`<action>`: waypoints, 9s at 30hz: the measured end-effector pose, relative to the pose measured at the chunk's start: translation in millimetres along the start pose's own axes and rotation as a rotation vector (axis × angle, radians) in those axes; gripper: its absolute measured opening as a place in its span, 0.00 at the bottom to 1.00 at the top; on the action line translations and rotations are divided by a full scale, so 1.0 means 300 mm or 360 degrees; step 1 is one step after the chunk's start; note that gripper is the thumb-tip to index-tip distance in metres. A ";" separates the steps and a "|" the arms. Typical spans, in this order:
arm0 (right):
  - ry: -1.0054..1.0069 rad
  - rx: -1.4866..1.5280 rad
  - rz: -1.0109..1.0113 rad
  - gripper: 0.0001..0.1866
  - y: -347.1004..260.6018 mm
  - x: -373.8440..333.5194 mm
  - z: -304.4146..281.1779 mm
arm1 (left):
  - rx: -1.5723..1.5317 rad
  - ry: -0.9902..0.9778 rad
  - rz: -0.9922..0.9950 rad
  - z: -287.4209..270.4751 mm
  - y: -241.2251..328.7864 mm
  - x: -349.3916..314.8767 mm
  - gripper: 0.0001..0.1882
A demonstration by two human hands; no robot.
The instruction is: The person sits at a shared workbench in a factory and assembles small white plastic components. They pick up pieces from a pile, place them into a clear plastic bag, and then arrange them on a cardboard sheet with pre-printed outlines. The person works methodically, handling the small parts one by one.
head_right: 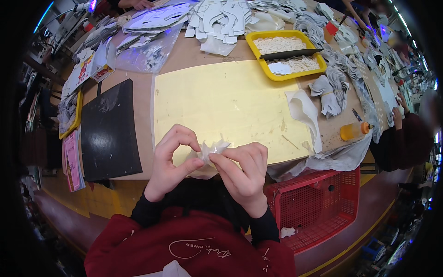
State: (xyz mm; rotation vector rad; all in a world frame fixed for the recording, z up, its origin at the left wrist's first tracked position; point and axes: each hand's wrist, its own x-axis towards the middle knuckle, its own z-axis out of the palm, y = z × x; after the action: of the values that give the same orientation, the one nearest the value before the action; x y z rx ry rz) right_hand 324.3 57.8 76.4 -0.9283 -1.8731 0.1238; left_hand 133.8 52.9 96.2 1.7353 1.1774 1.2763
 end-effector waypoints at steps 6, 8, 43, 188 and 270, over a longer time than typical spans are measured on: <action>-0.0003 0.0065 0.0018 0.16 0.003 -0.005 0.012 | -0.0135 -0.0107 -0.0129 -0.004 -0.008 -0.003 0.06; -0.0082 0.0176 0.0106 0.16 -0.001 -0.004 0.010 | -0.0127 -0.0138 -0.0133 -0.003 -0.006 -0.006 0.05; -0.0114 0.0933 0.0846 0.06 -0.041 -0.032 0.007 | -0.0282 -0.0188 -0.0184 0.026 -0.040 -0.031 0.04; -0.0666 0.1954 0.0649 0.15 -0.001 -0.035 -0.036 | -0.1392 -0.0834 -0.0464 0.046 -0.013 -0.083 0.12; -0.0847 0.1246 0.1485 0.36 0.238 0.031 0.188 | -0.0855 -0.0257 -0.0626 -0.093 -0.401 0.087 0.17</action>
State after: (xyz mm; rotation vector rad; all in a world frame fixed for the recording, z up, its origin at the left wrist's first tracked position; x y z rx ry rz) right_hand 315.2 130.9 22.1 -1.1648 -1.4420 1.6640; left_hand 77.2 121.2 6.4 1.1257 0.9143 1.0622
